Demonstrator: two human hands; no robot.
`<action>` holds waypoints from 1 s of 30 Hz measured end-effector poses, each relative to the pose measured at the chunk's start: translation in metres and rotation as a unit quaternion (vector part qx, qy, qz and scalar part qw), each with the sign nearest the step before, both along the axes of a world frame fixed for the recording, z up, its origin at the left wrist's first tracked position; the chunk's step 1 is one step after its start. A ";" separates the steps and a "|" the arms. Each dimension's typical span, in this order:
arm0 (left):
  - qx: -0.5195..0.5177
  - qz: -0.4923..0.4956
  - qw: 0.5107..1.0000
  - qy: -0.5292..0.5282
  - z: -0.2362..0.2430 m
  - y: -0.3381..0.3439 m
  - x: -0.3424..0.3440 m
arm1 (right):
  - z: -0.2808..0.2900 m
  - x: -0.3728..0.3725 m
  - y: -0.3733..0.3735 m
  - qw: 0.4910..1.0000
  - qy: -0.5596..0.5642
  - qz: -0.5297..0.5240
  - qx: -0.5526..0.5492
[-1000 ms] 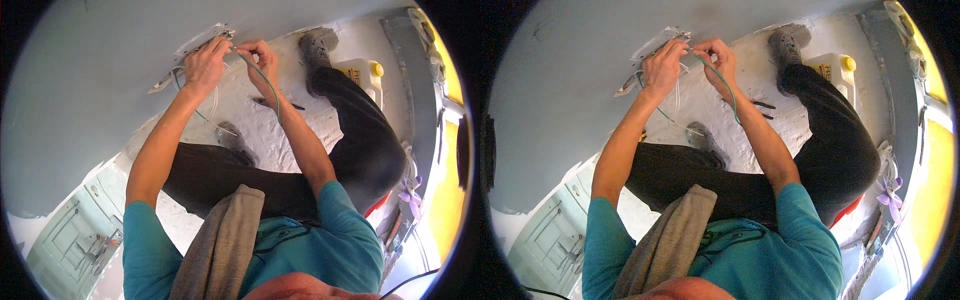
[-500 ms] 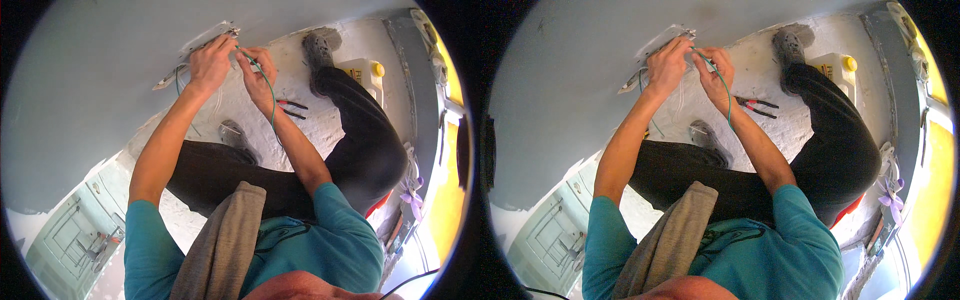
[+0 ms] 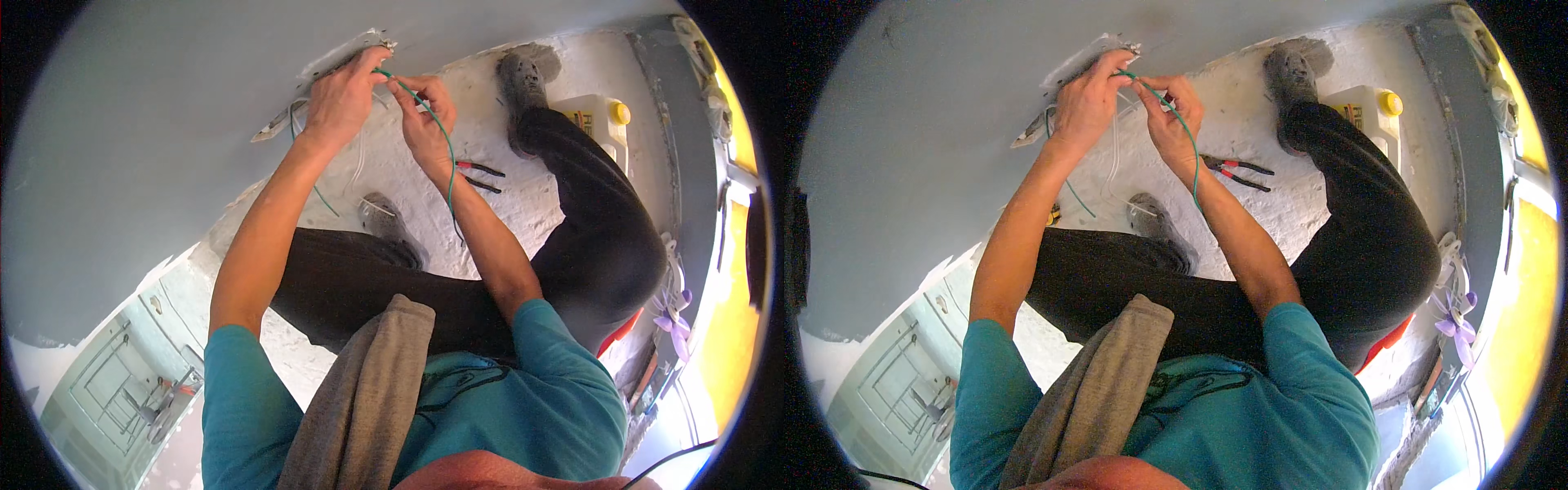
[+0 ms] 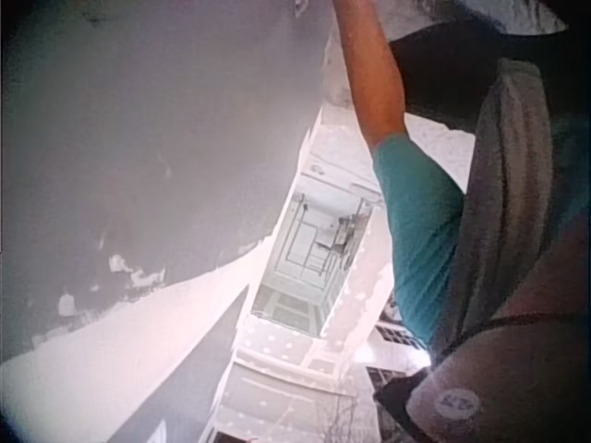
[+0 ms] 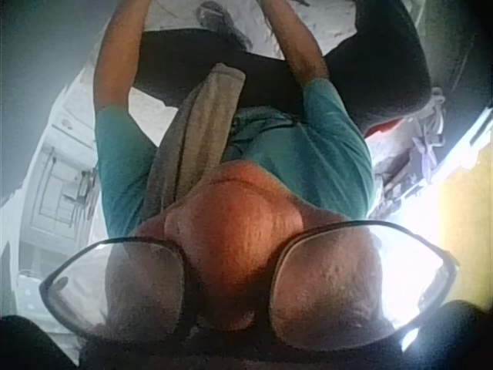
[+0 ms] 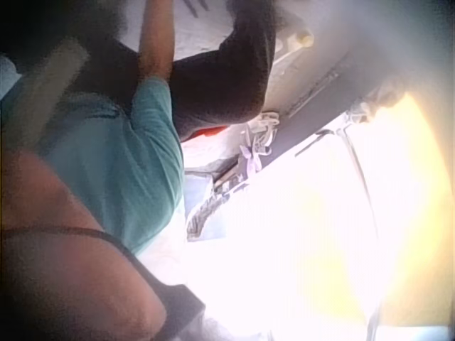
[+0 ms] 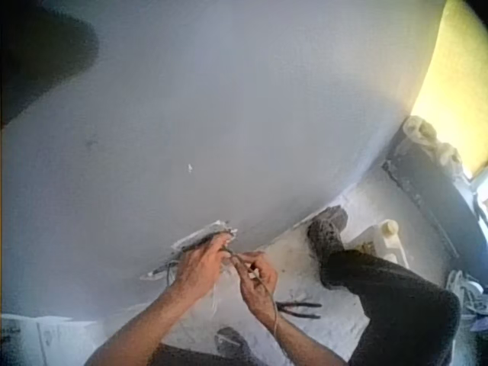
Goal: The person manipulates electrical wires protruding from a wall opening by hand and using pliers, then pushes the wires into the wall cavity.
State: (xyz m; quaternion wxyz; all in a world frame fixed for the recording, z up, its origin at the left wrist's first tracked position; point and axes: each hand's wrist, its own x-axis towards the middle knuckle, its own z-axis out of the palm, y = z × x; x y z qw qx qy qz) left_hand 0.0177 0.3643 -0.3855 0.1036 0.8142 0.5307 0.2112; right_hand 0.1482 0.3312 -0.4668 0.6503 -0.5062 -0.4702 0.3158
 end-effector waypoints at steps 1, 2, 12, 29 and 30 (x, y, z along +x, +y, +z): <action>0.014 -0.019 1.000 -0.001 0.000 0.000 0.000 | -0.002 0.001 0.000 1.000 0.004 0.004 0.003; 0.014 -0.017 1.000 0.000 -0.002 0.000 -0.003 | -0.002 0.000 0.000 1.000 0.009 0.011 0.006; 0.016 -0.028 0.999 0.020 -0.007 0.003 -0.003 | -0.012 0.024 0.011 0.956 0.206 0.190 -0.082; 0.015 -0.008 1.000 0.004 -0.004 0.002 0.002 | -0.030 -0.004 0.011 0.985 0.140 0.083 -0.055; 0.017 -0.006 1.000 0.001 -0.005 0.001 0.000 | -0.027 -0.010 0.008 0.985 0.140 0.084 -0.055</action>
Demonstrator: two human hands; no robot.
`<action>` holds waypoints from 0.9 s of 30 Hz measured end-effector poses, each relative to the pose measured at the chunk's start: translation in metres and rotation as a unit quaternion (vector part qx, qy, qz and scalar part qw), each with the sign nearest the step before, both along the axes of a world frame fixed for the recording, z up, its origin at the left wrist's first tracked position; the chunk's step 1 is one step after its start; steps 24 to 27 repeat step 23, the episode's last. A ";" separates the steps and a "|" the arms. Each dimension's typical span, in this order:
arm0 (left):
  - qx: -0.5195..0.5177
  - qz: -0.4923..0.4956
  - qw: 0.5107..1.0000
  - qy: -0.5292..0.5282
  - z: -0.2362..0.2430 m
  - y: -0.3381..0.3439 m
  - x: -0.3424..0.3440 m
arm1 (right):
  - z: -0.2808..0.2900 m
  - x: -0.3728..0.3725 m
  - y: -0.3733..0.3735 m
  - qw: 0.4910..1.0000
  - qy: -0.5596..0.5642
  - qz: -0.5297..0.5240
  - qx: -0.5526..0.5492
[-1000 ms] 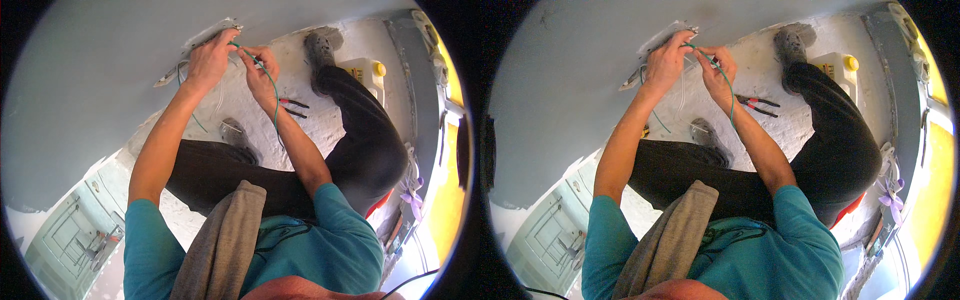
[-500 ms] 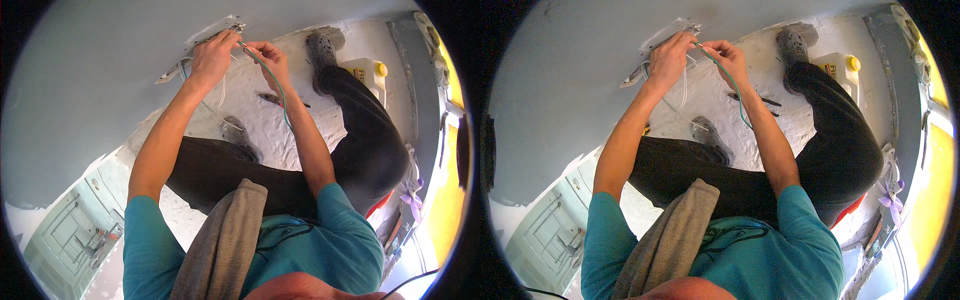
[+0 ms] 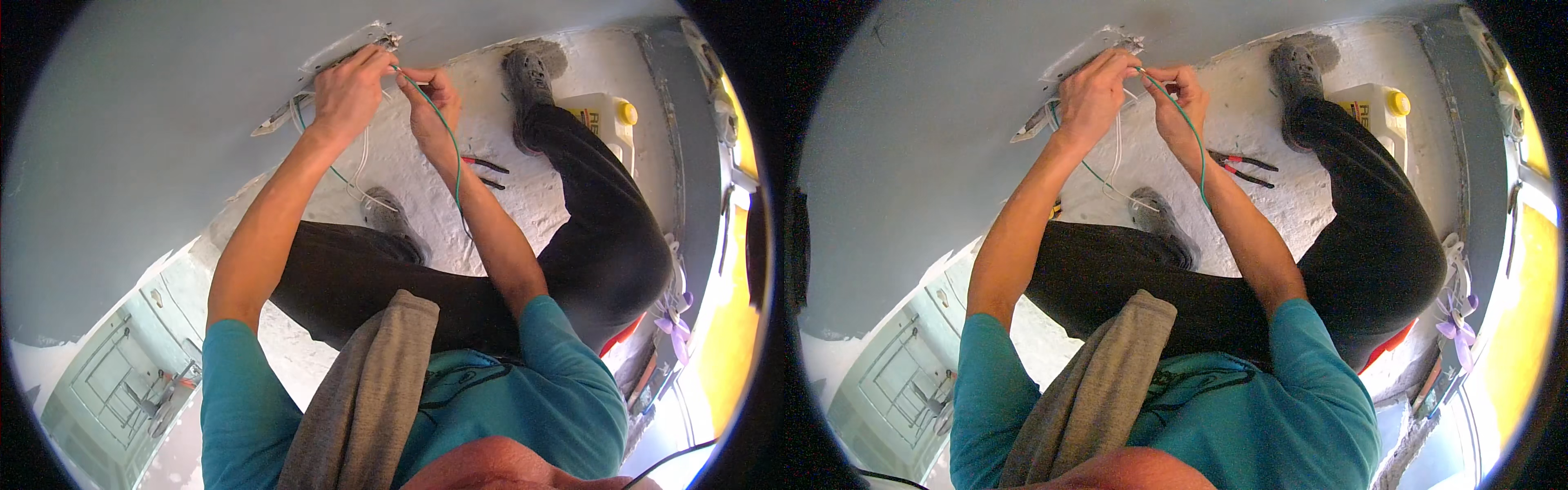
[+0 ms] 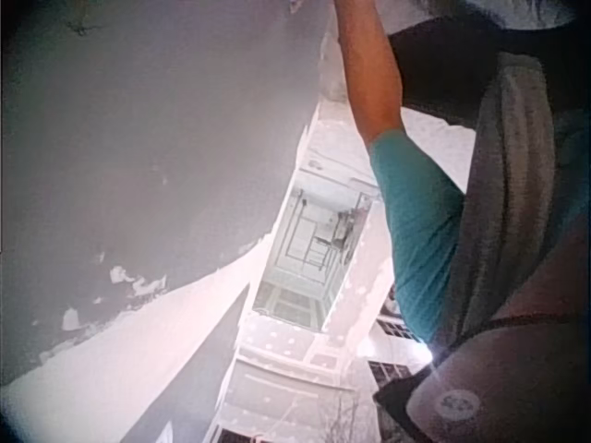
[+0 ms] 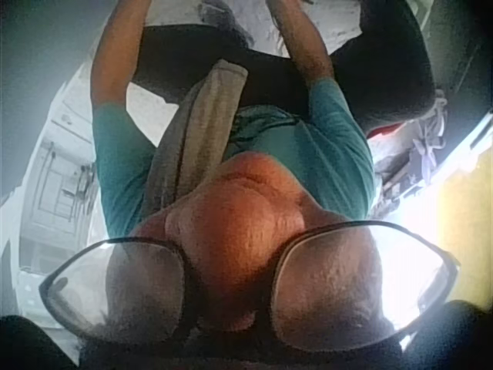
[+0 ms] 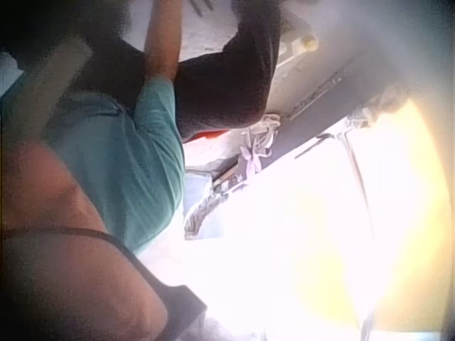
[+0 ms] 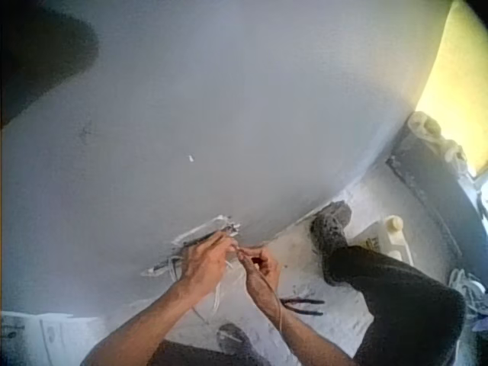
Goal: The person manipulates electrical wires protruding from a wall opening by hand and using pliers, then pushes the wires into the wall cavity.
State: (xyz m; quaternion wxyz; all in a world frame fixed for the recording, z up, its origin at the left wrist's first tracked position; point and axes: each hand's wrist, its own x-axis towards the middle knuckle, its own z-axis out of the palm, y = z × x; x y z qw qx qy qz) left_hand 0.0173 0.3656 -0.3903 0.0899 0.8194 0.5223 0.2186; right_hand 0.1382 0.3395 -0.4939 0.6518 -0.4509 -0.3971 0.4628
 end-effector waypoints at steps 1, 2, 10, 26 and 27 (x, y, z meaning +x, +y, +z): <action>0.002 0.002 1.000 -0.002 -0.001 -0.001 -0.002 | 0.003 -0.005 -0.005 0.998 0.062 0.001 -0.027; 0.002 0.003 1.000 -0.002 -0.001 -0.002 -0.003 | 0.006 -0.009 -0.009 0.991 0.123 0.001 -0.053; 0.018 -0.004 1.000 -0.009 -0.005 -0.003 -0.002 | 0.019 -0.012 -0.020 0.986 0.151 -0.010 -0.063; -0.015 0.003 0.997 0.082 -0.041 0.020 -0.003 | -0.002 -0.063 -0.038 0.994 -0.001 0.101 0.052; -0.015 0.003 0.997 0.082 -0.041 0.020 -0.003 | -0.002 -0.063 -0.038 0.994 -0.001 0.101 0.052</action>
